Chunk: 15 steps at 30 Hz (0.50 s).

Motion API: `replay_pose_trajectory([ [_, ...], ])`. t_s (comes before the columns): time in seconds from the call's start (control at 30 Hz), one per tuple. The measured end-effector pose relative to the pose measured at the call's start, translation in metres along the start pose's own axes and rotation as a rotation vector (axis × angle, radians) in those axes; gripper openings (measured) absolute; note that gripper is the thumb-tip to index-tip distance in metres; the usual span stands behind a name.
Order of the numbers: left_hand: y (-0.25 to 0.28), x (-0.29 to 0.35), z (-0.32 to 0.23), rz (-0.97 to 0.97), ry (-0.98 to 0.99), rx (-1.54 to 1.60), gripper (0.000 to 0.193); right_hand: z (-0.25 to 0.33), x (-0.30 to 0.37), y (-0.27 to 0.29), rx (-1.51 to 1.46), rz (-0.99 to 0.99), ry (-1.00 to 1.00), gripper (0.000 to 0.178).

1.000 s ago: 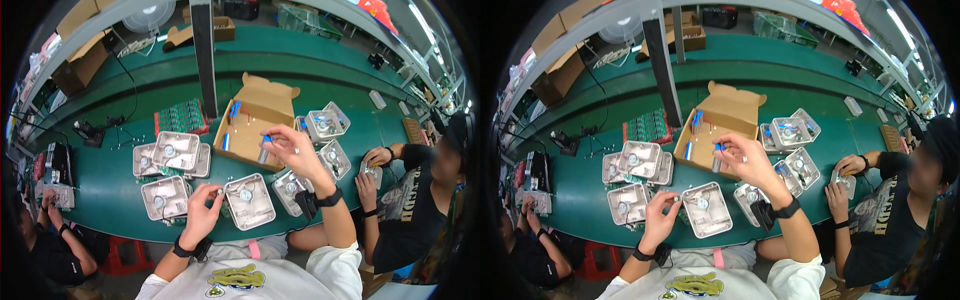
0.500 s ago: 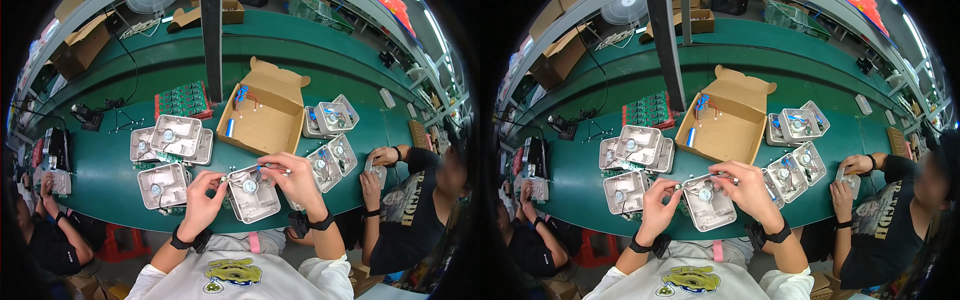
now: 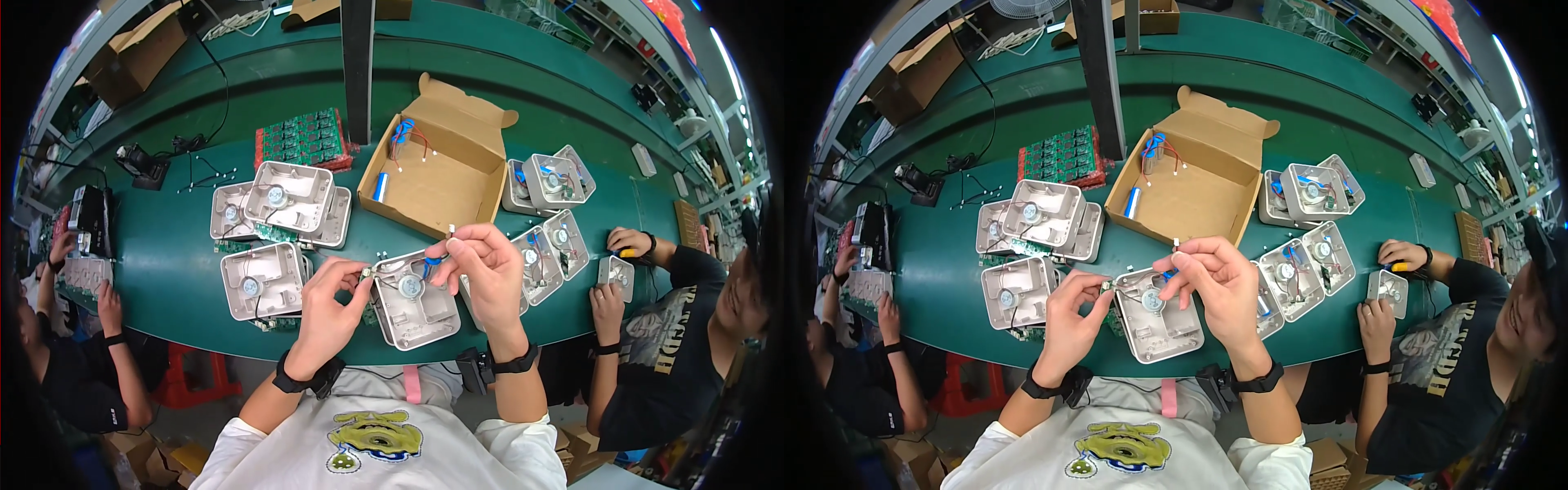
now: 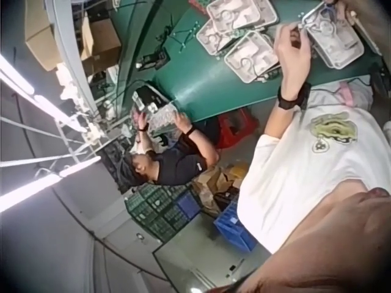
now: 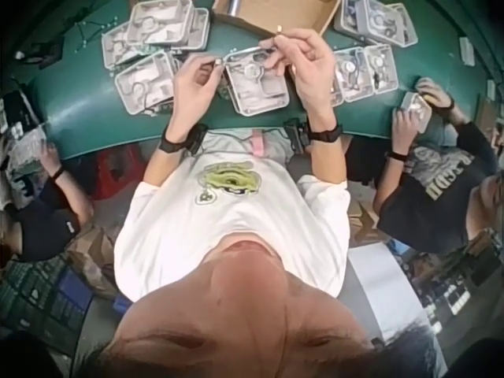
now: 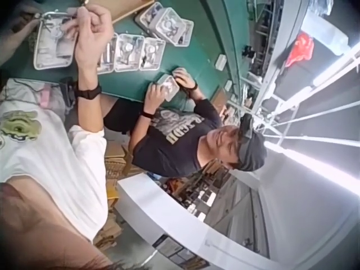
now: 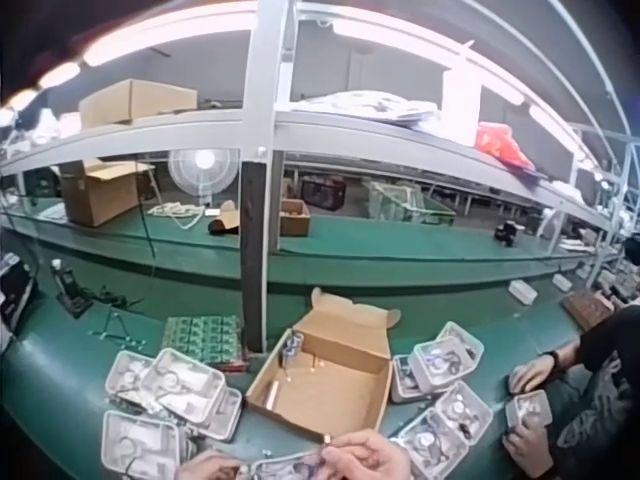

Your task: Assembling electronic components by placing batteries and circuit boards into plastic housings.

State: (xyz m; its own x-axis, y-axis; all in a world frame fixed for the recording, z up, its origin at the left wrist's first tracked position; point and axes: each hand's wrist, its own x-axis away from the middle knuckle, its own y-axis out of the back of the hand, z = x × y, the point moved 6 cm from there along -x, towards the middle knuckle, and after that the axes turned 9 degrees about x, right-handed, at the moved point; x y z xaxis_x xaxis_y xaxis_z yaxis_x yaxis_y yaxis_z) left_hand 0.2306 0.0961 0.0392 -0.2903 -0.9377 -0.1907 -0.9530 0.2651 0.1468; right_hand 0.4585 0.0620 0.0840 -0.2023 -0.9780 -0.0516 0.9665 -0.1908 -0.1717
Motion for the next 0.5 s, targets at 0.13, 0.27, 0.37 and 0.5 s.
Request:
replay_pose_trajectory([
  [0.13,-0.001,0.002,-0.002,-0.056,-0.044,0.007,0.020,0.009,0.007,-0.011,0.081,0.039,-0.060,0.009],
  [0.27,0.000,0.005,0.002,-0.057,-0.020,0.048,0.021,0.010,0.020,-0.040,0.340,0.155,-0.053,0.006],
  [0.37,-0.001,0.009,0.004,-0.048,0.016,0.090,0.023,0.014,0.021,-0.062,0.795,0.109,0.306,0.009],
  [0.5,0.000,0.012,0.000,-0.075,-0.042,0.079,0.024,0.007,0.026,-0.075,1.018,0.082,0.489,0.015],
])
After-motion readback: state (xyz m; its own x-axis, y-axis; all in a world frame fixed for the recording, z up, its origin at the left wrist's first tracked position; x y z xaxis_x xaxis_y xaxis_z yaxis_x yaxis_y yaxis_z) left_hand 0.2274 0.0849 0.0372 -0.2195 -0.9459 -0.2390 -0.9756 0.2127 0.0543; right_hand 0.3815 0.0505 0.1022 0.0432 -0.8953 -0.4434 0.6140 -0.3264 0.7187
